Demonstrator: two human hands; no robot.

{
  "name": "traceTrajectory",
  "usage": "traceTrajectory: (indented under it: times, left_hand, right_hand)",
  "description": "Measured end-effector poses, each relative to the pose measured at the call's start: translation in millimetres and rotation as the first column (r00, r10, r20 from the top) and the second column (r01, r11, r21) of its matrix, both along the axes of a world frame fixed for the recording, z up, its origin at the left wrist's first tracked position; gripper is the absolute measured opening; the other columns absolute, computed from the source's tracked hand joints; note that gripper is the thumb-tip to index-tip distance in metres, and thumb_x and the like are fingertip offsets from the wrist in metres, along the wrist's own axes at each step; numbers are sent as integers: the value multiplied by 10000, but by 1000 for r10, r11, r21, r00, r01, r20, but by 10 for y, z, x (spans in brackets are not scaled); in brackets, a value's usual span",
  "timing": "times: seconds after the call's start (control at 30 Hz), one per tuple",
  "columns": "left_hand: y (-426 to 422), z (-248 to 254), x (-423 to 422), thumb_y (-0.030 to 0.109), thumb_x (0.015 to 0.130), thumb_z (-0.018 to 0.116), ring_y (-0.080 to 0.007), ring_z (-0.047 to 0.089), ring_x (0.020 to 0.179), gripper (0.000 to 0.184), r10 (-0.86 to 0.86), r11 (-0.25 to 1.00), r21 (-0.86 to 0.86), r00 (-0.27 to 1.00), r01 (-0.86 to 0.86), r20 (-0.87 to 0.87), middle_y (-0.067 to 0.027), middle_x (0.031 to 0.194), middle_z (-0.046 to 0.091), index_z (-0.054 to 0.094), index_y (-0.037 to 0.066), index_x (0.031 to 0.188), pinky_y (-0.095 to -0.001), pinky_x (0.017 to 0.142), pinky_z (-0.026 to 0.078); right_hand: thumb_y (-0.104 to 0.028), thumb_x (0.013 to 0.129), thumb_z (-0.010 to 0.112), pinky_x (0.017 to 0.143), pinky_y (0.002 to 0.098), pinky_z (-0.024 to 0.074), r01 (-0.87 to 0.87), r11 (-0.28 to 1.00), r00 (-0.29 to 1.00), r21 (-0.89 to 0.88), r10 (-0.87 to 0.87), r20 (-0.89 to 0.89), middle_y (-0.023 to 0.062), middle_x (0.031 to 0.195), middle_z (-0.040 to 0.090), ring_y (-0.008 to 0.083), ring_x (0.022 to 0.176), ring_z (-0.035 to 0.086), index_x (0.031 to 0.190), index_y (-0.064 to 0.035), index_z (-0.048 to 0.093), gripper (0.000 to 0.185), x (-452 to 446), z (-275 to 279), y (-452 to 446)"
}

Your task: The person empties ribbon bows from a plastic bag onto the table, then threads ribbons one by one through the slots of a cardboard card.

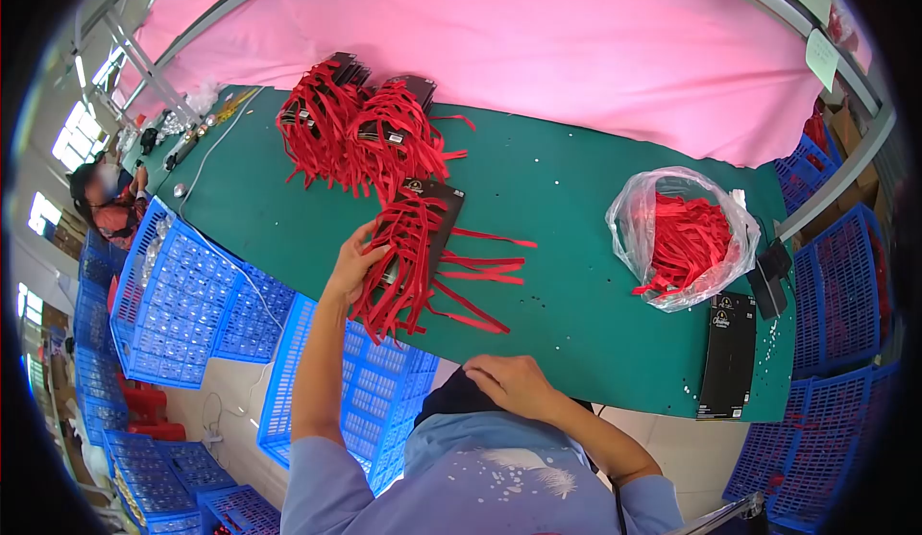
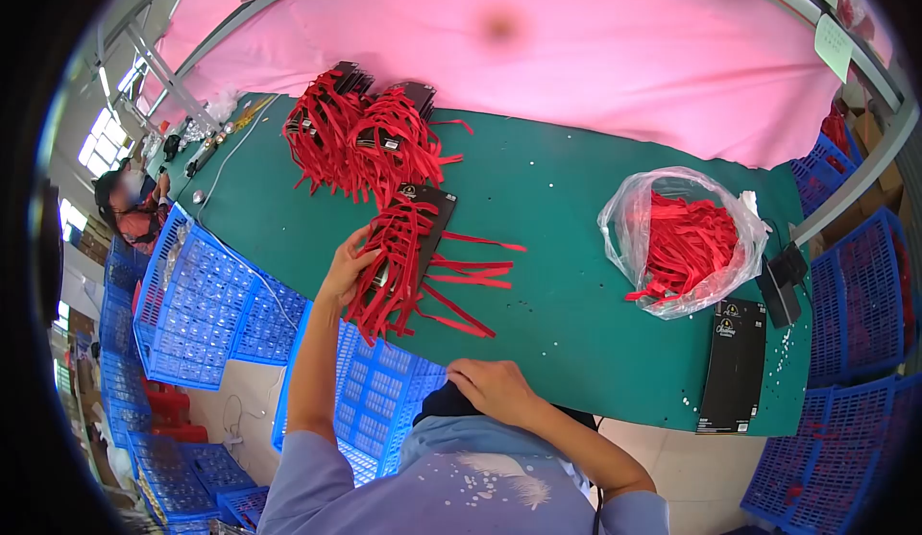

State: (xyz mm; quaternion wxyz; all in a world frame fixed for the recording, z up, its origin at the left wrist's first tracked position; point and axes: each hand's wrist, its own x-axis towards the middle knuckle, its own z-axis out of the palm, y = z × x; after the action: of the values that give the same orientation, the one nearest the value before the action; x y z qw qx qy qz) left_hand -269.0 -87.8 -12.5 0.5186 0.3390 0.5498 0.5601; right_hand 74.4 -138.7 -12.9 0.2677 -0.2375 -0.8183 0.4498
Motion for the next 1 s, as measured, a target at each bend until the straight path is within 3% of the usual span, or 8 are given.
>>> traceTrajectory:
  times: [0.23,0.33,0.4,0.5,0.57,0.63,0.8,1.0]
  left_hand:
    - [12,5,-109,73,865,707,-182,659,986,551,-16,996,-93,950,-14,-311,-133,1130,665,485,-17,1362,-314,857,547]
    - [-135,321,-73,261,827,750,-296,644,985,588,-131,979,-189,464,-79,-876,-169,1096,658,543,22,1323,-408,863,510]
    - [-265,315,-73,253,829,724,-389,585,1083,550,156,987,160,-111,-30,-982,-217,1166,623,563,38,1309,-463,941,462]
    - [-94,725,568,131,855,668,-384,561,1144,425,279,916,336,254,220,-926,-211,1204,606,569,8,1250,-449,999,438]
    - [87,553,1123,75,841,671,-343,583,1120,376,88,900,357,697,251,-712,-193,1173,616,600,12,1205,-409,963,464]
    - [227,554,1754,39,833,681,-297,603,1090,325,33,790,362,555,496,-831,-165,1166,618,633,32,1155,-378,935,488]
    - [434,263,2816,23,852,684,-222,650,985,279,-340,676,327,672,661,-658,-112,1154,631,642,28,1128,-323,845,533]
    - [724,-27,3073,-31,917,612,-162,680,912,185,-467,680,339,740,650,-484,-84,1079,654,640,-30,1101,-272,831,538]
  right_hand:
    - [-133,932,631,621,343,530,208,960,977,-189,-212,4,94,802,692,210,658,682,1029,-47,672,136,464,97,32]
    - [-112,919,647,617,313,532,564,821,826,-94,-560,61,118,782,676,215,640,665,1029,-46,672,130,951,284,112]
    - [-117,917,650,641,320,534,792,607,608,-72,-794,0,134,812,678,241,671,667,1025,-34,673,138,1279,417,186]
    - [-188,896,681,802,373,519,877,123,184,464,-979,-88,140,979,695,281,918,673,1087,-12,656,260,2050,298,220]
    - [-323,840,737,1001,464,414,848,144,83,511,-987,140,204,1254,601,358,1201,549,1252,-28,582,531,2411,393,61]
    - [-415,778,772,1054,522,332,770,82,-57,632,-979,196,257,1371,479,406,1290,445,1348,-41,493,737,2575,216,-14]
    - [-547,686,797,1063,606,270,714,77,-237,696,-908,344,336,1448,348,464,1357,340,1445,-48,374,1003,2748,78,74]
    - [-455,776,741,946,559,410,723,210,-137,658,-890,435,294,1259,539,439,1183,526,1280,-6,544,703,2856,149,48]
